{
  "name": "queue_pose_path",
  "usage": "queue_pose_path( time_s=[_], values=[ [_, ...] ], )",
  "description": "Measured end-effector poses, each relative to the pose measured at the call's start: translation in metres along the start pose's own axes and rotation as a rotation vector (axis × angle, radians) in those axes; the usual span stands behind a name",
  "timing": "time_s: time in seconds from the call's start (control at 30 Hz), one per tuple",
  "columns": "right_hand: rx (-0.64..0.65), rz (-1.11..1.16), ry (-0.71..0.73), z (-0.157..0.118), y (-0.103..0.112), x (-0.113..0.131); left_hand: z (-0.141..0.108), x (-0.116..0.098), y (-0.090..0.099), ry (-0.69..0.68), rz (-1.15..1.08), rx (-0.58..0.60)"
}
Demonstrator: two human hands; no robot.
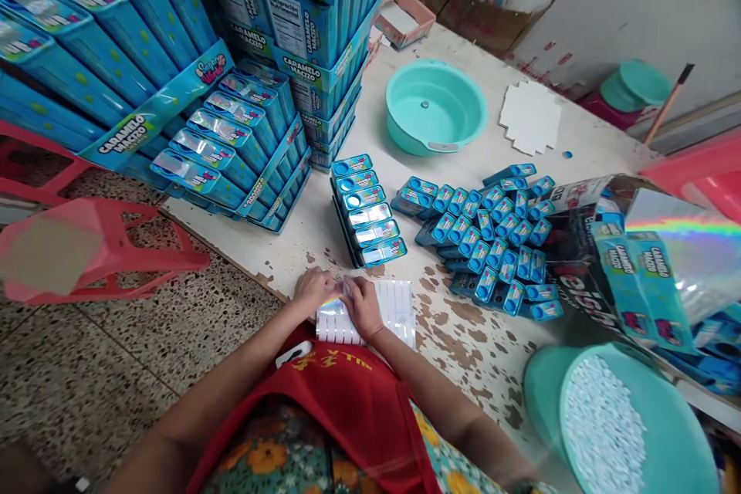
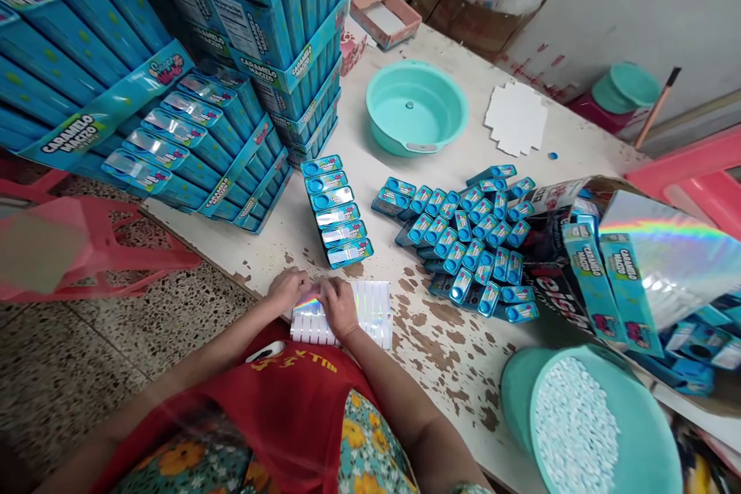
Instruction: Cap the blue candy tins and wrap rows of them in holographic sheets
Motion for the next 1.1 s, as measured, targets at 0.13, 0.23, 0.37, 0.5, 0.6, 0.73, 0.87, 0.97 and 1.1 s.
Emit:
queue_pose_path(
  time_s=[0.13,0.23,0.37,0.5,0.6,0.73,0.87,0.97,1.1],
  values=[
    [0.063,-0.107,0.047,0.001,0.000,0.006,0.001,0.005,-0.006,0.001,-0.065,0.028],
    [0.076,-0.131,0.097,-0.002,0.001,0.009,0.001,0.008,-0.012,0.047,-0.093,0.010],
    [0.068,-0.069,0.176,-0.008,0.010,0.011,0.002,0.008,-0.014,0.072,-0.123,-0.025],
    [0.082,0.030,0.169,-0.010,0.034,0.021,0.003,0.008,-0.010,0.061,-0.137,-0.063],
    [0.066,0.085,0.090,-0.005,0.053,0.030,0.002,0.007,-0.004,0.020,-0.143,-0.075],
    [0.061,0.045,0.052,0.007,0.056,0.034,-0.004,-0.001,0.004,-0.143,-0.173,-0.082],
    [0.050,-0.034,0.000,0.011,0.038,0.032,-0.012,-0.007,0.008,-0.218,-0.224,-0.088],
    [0.048,-0.059,0.013,0.004,0.029,0.033,-0.014,-0.008,0.006,-0.173,-0.267,-0.124],
    [0.032,-0.042,0.112,-0.006,0.033,0.033,-0.012,-0.005,0.002,-0.123,-0.308,-0.143]
  ],
)
Point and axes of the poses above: each hand's wrist, its own z-axis towards the middle knuckle, its own y-axis out of the back of the hand, x = y × z, the point moved 1 cm from there along z, towards the middle knuckle, and after that the axes turned 5 degrees about x, right-handed, at the moved point
